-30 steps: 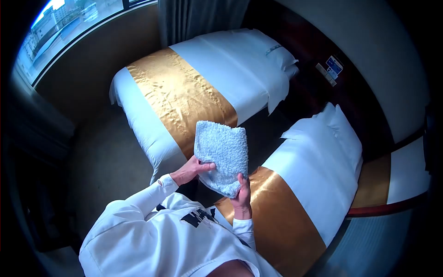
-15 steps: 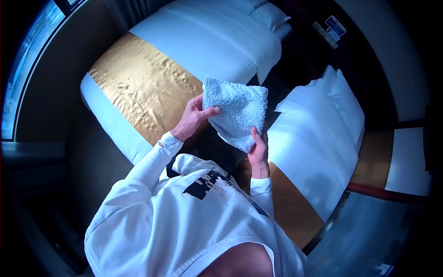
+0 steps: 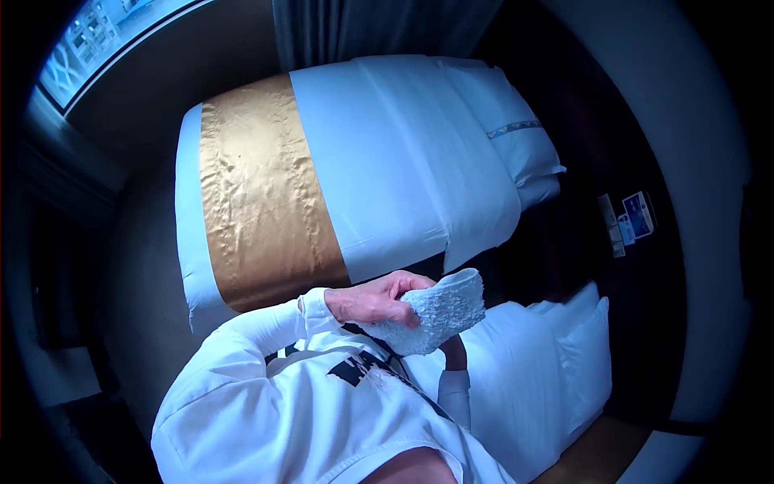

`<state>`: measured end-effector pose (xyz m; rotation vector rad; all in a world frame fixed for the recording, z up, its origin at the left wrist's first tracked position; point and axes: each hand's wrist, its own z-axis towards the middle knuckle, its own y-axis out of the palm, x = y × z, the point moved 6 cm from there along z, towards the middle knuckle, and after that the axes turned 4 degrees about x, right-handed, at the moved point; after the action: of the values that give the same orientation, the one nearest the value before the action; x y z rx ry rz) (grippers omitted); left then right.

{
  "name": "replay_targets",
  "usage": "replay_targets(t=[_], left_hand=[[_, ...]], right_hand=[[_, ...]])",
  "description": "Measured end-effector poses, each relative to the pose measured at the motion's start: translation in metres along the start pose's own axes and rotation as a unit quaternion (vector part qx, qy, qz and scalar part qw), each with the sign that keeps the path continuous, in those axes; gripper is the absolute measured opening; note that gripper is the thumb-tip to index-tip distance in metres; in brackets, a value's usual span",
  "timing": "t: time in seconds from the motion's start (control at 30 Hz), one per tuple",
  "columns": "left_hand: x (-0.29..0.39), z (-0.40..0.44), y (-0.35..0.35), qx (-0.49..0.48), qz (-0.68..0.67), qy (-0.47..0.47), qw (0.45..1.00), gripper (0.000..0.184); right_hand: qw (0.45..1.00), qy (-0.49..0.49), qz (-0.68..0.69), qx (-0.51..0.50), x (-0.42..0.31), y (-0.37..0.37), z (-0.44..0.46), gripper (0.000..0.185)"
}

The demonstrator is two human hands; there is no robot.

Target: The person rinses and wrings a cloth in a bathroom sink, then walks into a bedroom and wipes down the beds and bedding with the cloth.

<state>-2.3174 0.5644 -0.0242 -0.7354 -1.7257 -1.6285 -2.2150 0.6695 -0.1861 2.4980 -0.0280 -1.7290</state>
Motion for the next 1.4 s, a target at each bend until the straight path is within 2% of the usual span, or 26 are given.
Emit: replay_targets(t=[0.03,0.13,0.17,0.2,0.27,0.33,0.4,0.43,0.47,0.53,0.57,0.6,0.63,0.73,0.8,0.9,0.93,1.0,1.03,1.07,1.1,1.13,1.17,1.27,1.3,1.4], left_hand=[[0.008,0.006,-0.002,0.028,-0.009,0.019,0.999,0.039],[0.004,0.006,-0.036,0.142,-0.036,0.080,0.986,0.067],[-0.004,0.003,-0.055,0.168,-0.055,0.063,0.982,0.086],[-0.001,0.001,-0.059,0.177,-0.058,0.072,0.980,0.086],[0.012,-0.008,-0.076,0.264,-0.093,0.134,0.951,0.094],[0.009,-0.023,-0.103,0.298,-0.109,0.141,0.938,0.094],[-0.007,-0.039,-0.145,0.376,-0.011,0.034,0.926,0.087],[-0.012,-0.042,-0.163,0.406,-0.016,0.008,0.914,0.068],[-0.017,-0.044,-0.183,0.409,-0.027,0.008,0.912,0.068],[-0.025,-0.041,-0.225,0.390,0.035,-0.047,0.919,0.045],[-0.023,-0.039,-0.245,0.396,0.055,-0.046,0.915,0.030],[-0.014,-0.035,-0.269,0.406,0.097,-0.075,0.906,0.025],[-0.005,-0.031,-0.301,0.412,0.122,-0.063,0.901,0.023],[0.029,-0.020,-0.396,0.441,0.183,-0.032,0.878,0.021],[0.076,-0.013,-0.444,0.465,0.221,0.058,0.855,0.018],[0.143,-0.005,-0.495,0.498,0.289,0.162,0.801,0.016],[0.160,-0.002,-0.510,0.497,0.315,0.196,0.784,0.016],[0.186,0.004,-0.535,0.489,0.395,0.251,0.736,0.015],[0.192,0.006,-0.544,0.499,0.455,0.258,0.691,0.016],[0.193,0.008,-0.556,0.499,0.456,0.260,0.689,0.016],[0.193,0.009,-0.565,0.500,0.563,0.238,0.614,0.017],[0.188,0.011,-0.576,0.493,0.660,0.211,0.527,0.019],[0.174,0.014,-0.588,0.477,0.706,0.217,0.476,0.021],[0.102,0.016,-0.639,0.486,0.760,0.114,0.416,0.007],[0.072,0.019,-0.653,0.465,0.771,0.066,0.430,0.004],[-0.005,0.026,-0.665,0.398,0.801,-0.035,0.446,0.005]], right_hand=[[0.997,0.031,-0.009,-0.074,-0.002,-0.011,0.003,0.086],[0.975,0.081,-0.040,-0.205,-0.007,-0.034,0.018,0.085],[0.966,0.096,-0.056,-0.235,-0.008,-0.041,0.024,0.085],[0.974,0.084,-0.021,-0.208,-0.031,-0.039,0.029,0.062],[0.959,0.126,-0.112,-0.226,-0.010,-0.062,0.044,0.047],[0.974,0.106,-0.076,-0.186,-0.026,-0.079,0.063,0.035],[0.982,0.091,-0.054,-0.159,-0.035,-0.099,0.090,0.040],[0.974,0.062,-0.151,-0.157,-0.045,-0.108,0.106,0.042],[0.956,0.032,-0.248,-0.154,-0.054,-0.115,0.125,0.044],[0.954,0.000,-0.242,-0.178,-0.065,-0.121,0.168,0.050],[0.950,0.019,-0.260,-0.172,-0.066,-0.126,0.191,0.052],[0.937,0.111,-0.264,-0.201,-0.059,-0.136,0.219,0.054],[0.927,0.121,-0.286,-0.212,-0.063,-0.143,0.251,0.055],[0.929,0.055,-0.321,-0.177,-0.098,-0.162,0.360,0.055],[0.917,-0.019,-0.379,-0.122,-0.139,-0.176,0.429,0.046],[0.886,-0.118,-0.446,-0.056,-0.206,-0.185,0.510,0.044],[0.885,-0.118,-0.448,-0.056,-0.219,-0.182,0.525,0.044],[0.859,-0.188,-0.475,-0.032,-0.245,-0.177,0.550,0.040],[0.858,-0.190,-0.476,-0.030,-0.241,-0.182,0.564,0.040],[0.814,-0.249,-0.525,-0.020,-0.239,-0.186,0.576,0.037],[0.762,-0.306,-0.571,-0.009,-0.232,-0.188,0.586,0.034],[0.760,-0.308,-0.572,-0.008,-0.217,-0.192,0.598,0.034],[0.756,-0.281,-0.591,-0.008,-0.193,-0.194,0.610,0.031],[0.714,-0.242,-0.657,0.023,-0.107,-0.197,0.631,0.017],[0.709,-0.227,-0.668,0.025,-0.069,-0.200,0.636,0.015],[0.639,-0.325,-0.697,-0.012,0.025,-0.191,0.611,0.014]])
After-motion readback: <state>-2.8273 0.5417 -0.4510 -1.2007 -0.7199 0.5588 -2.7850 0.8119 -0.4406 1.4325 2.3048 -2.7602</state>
